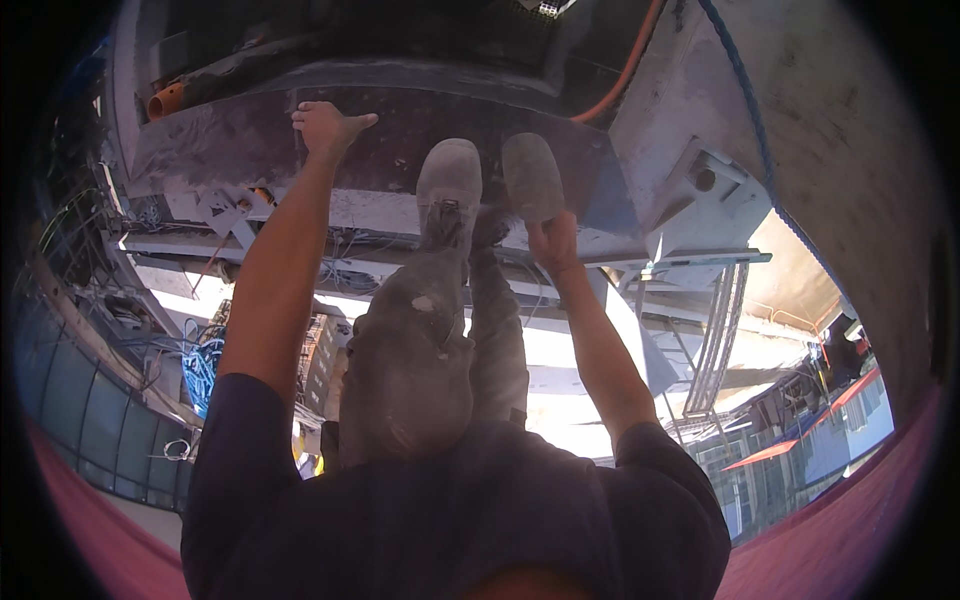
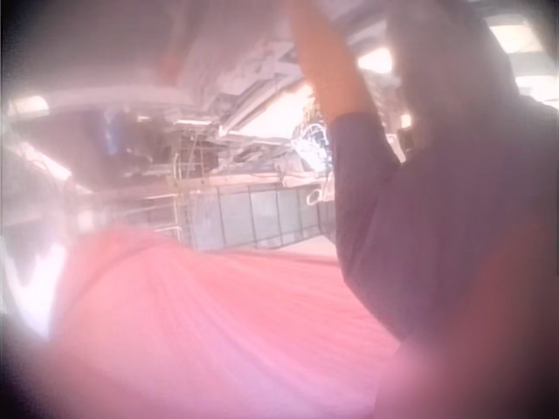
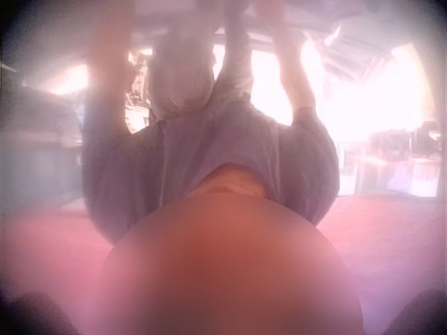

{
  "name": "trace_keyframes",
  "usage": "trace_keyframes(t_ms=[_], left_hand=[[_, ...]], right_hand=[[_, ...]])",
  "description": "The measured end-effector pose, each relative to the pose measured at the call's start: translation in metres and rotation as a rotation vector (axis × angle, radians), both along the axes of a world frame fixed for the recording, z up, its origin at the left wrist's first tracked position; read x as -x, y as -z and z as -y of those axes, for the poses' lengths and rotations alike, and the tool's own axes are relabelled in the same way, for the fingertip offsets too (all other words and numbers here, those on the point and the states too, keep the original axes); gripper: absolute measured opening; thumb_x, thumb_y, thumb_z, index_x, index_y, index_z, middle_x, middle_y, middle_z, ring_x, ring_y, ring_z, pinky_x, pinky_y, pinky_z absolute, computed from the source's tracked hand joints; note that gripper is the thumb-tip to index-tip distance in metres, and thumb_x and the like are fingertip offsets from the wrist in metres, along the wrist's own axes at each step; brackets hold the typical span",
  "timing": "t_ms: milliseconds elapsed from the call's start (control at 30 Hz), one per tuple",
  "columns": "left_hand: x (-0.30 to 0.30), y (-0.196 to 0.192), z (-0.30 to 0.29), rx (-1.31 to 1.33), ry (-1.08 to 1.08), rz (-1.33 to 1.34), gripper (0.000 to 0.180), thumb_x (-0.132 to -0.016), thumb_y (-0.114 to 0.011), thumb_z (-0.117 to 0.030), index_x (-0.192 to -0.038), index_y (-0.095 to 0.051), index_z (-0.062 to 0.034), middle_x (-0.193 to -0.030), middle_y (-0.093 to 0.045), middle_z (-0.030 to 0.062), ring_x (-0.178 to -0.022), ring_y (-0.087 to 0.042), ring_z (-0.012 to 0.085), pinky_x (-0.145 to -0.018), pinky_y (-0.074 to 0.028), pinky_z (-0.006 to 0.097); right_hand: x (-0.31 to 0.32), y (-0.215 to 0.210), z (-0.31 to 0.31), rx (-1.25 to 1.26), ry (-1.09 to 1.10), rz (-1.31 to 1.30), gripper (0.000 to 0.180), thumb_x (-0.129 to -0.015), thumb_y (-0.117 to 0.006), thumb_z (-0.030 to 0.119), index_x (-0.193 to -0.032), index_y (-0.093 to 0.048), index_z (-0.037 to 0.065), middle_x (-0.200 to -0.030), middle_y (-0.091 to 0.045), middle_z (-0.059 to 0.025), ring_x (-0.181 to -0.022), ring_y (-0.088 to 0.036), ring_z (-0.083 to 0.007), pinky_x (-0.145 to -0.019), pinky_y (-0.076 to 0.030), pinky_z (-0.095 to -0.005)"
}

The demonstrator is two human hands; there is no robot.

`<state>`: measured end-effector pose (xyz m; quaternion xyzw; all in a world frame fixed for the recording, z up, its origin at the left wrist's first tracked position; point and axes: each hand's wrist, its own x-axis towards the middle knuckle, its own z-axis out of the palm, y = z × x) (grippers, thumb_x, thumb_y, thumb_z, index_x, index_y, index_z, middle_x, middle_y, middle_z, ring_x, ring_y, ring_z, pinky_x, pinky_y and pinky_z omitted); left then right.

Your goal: The person uses a rubber mallet to repeatedly strike a large metal sheet on a workbench. They then use a spirit level to check alignment, remove a small piece of debris, and open a small bag of fasteners.

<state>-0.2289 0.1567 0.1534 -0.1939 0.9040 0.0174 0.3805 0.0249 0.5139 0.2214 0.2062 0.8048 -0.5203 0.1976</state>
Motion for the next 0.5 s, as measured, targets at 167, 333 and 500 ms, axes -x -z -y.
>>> trace_keyframes(t_ms=[167,333,500], left_hand=[[0.006,0.015,0.010,0.009,0.094,0.020,0.156,-0.072,-0.097,-0.070,-0.159,-0.018,0.0324,-0.162,-0.033,0.0543,-0.156,-0.035,0.0650,-0.127,-0.041,0.059],[-0.001,0.006,0.010,0.016,0.059,0.033,0.156,-0.073,-0.097,-0.069,-0.159,-0.016,0.0321,-0.161,-0.030,0.0576,-0.158,-0.031,0.0661,-0.128,-0.039,0.060],[-0.003,0.015,0.008,-0.041,-0.001,-0.013,0.158,-0.072,-0.101,-0.062,-0.161,-0.011,0.0305,-0.164,-0.022,0.0578,-0.160,-0.026,0.0665,-0.130,-0.037,0.059]], right_hand=[[0.020,0.044,-0.004,-0.160,-0.075,0.356,0.054,-0.109,-0.063,0.053,-0.110,-0.069,-0.001,-0.091,-0.075,-0.0314,-0.095,-0.075,-0.0548,-0.080,-0.056,-0.0588],[0.036,-0.003,0.007,-0.029,-0.088,0.240,0.061,-0.112,-0.055,0.058,-0.119,-0.071,0.000,-0.098,-0.077,-0.0333,-0.099,-0.073,-0.0577,-0.085,-0.055,-0.0628],[0.028,0.049,-0.011,-0.205,-0.171,0.295,0.065,-0.112,-0.053,0.061,-0.116,-0.068,-0.002,-0.094,-0.075,-0.0338,-0.095,-0.072,-0.0593,-0.081,-0.053,-0.0644]])
